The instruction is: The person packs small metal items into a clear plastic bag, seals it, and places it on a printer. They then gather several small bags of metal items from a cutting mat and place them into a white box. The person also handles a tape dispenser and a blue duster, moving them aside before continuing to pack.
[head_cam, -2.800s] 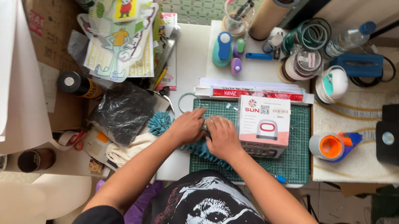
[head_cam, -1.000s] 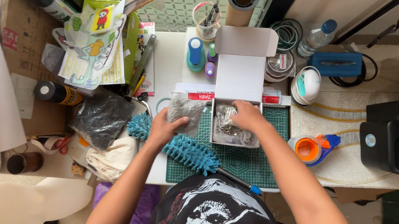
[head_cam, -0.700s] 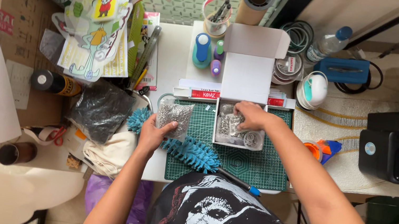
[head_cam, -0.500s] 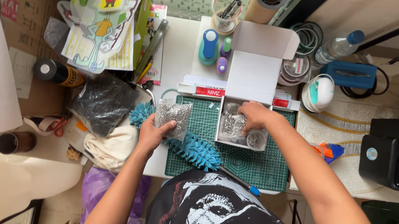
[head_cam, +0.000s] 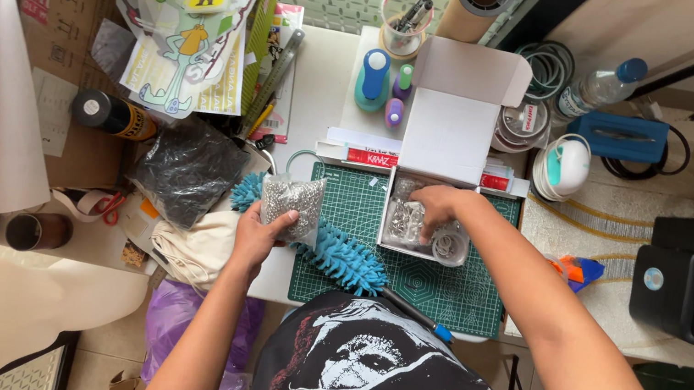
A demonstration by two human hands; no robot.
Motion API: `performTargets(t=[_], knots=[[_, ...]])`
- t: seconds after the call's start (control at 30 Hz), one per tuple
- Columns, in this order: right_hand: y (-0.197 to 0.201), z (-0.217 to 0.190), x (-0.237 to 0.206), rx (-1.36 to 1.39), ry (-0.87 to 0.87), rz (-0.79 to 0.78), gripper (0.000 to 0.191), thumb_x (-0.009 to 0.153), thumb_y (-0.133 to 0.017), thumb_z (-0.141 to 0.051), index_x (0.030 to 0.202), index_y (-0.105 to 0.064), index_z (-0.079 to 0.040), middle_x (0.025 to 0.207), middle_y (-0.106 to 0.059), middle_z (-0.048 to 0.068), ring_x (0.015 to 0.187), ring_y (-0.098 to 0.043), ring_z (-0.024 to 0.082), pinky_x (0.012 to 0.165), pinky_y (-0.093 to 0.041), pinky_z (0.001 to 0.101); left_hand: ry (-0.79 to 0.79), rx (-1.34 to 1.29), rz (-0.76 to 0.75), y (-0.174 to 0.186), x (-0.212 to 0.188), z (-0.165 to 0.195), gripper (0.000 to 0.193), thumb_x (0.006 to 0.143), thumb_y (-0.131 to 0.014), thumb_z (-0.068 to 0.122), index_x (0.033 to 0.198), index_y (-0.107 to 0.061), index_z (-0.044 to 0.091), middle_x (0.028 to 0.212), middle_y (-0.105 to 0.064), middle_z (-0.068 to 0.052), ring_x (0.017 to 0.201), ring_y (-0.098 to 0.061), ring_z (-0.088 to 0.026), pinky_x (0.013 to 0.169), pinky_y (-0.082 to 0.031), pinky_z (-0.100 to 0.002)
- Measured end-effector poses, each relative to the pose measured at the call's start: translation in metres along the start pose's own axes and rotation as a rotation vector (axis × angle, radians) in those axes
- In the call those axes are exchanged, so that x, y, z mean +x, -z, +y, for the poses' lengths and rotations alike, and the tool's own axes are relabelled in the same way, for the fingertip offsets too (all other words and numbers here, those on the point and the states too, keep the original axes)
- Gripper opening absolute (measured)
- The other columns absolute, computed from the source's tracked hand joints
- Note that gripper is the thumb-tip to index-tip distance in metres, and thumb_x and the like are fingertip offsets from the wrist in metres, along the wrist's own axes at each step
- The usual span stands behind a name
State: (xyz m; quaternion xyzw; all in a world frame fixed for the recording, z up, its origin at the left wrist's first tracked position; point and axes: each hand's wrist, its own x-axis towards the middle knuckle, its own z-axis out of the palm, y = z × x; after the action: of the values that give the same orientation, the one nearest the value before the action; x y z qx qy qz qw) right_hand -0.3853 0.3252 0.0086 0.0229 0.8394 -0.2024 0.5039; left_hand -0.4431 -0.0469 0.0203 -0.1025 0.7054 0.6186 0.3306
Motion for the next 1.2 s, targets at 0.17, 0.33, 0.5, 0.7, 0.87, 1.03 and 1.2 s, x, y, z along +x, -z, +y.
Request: performTargets(t=[0.17,0.33,0.5,0.7,0.87,1.03,1.2], knots=[[-0.002,0.002,-0.004,0.053,0.030,-0.002,0.102,0.056,-0.097,-0.024,0.143,-0.046,-0.007,0.132,-0.063,0.018,0.120,-0.065,0.031,0.101,-0.055,0.0395,0.022,0.007,0.052,0.002,-0.009,-0.003,0.039,0.082,-0.082,0.028,0.112,-0.066,0.009,0.094,-0.076,-0.003,0.073,-0.069,-0.012,0.060,-0.053,-0.029],[-0.006,0.008,-0.010,0.157,0.018,0.066,0.096,0.055,-0.096,-0.022,0.138,-0.049,-0.010,0.129,-0.067,0.016,0.115,-0.068,0.032,0.096,-0.058,0.0407,0.008,0.011,0.044,-0.006,-0.012,-0.001,0.039,0.082,-0.081,0.028,0.112,-0.066,0.009,0.094,-0.076,-0.003,0.074,-0.070,-0.012,0.060,-0.053,-0.029],[-0.007,0.016,-0.008,0.109,0.148,0.084,0.097,0.057,-0.097,-0.020,0.141,-0.049,-0.017,0.134,-0.059,0.014,0.119,-0.062,0.033,0.097,-0.056,0.0425,-0.054,0.041,-0.034,-0.020,-0.007,0.005,0.038,0.082,-0.083,0.026,0.110,-0.066,0.006,0.093,-0.076,-0.005,0.072,-0.070,-0.013,0.059,-0.054,-0.029],[-0.006,0.019,0.003,0.155,0.025,-0.044,0.094,0.058,-0.090,-0.016,0.143,-0.051,-0.013,0.134,-0.063,0.012,0.117,-0.068,0.031,0.095,-0.061,0.0427,-0.105,0.111,-0.124,-0.041,0.000,0.003,0.038,0.082,-0.083,0.024,0.111,-0.066,0.006,0.091,-0.076,-0.005,0.072,-0.069,-0.012,0.057,-0.052,-0.028],[-0.002,0.012,0.004,0.064,0.083,0.066,0.098,0.061,-0.093,-0.020,0.147,-0.047,-0.007,0.129,-0.067,0.016,0.115,-0.069,0.029,0.100,-0.057,0.0370,-0.068,0.097,-0.161,-0.056,0.004,-0.006,0.040,0.081,-0.084,0.024,0.111,-0.065,0.008,0.092,-0.076,-0.003,0.074,-0.070,-0.011,0.058,-0.053,-0.027],[-0.019,0.028,-0.040,0.030,0.368,0.684,0.082,0.059,-0.093,-0.032,0.128,-0.060,-0.001,0.126,-0.067,0.021,0.114,-0.064,0.041,0.089,-0.051,0.0458,-0.059,0.139,-0.077,-0.057,0.007,-0.015,0.036,0.082,-0.084,0.024,0.109,-0.067,0.006,0.092,-0.075,-0.004,0.073,-0.070,-0.011,0.057,-0.053,-0.028],[-0.090,0.037,-0.068,0.044,-0.202,0.713,0.032,0.088,-0.067,-0.030,0.110,-0.070,-0.007,0.105,-0.071,0.014,0.096,-0.071,0.034,0.085,-0.056,0.0475,-0.046,0.066,-0.048,-0.050,0.008,-0.025,0.032,0.082,-0.082,0.023,0.107,-0.069,0.008,0.091,-0.075,-0.004,0.071,-0.068,-0.012,0.056,-0.052,-0.028]])
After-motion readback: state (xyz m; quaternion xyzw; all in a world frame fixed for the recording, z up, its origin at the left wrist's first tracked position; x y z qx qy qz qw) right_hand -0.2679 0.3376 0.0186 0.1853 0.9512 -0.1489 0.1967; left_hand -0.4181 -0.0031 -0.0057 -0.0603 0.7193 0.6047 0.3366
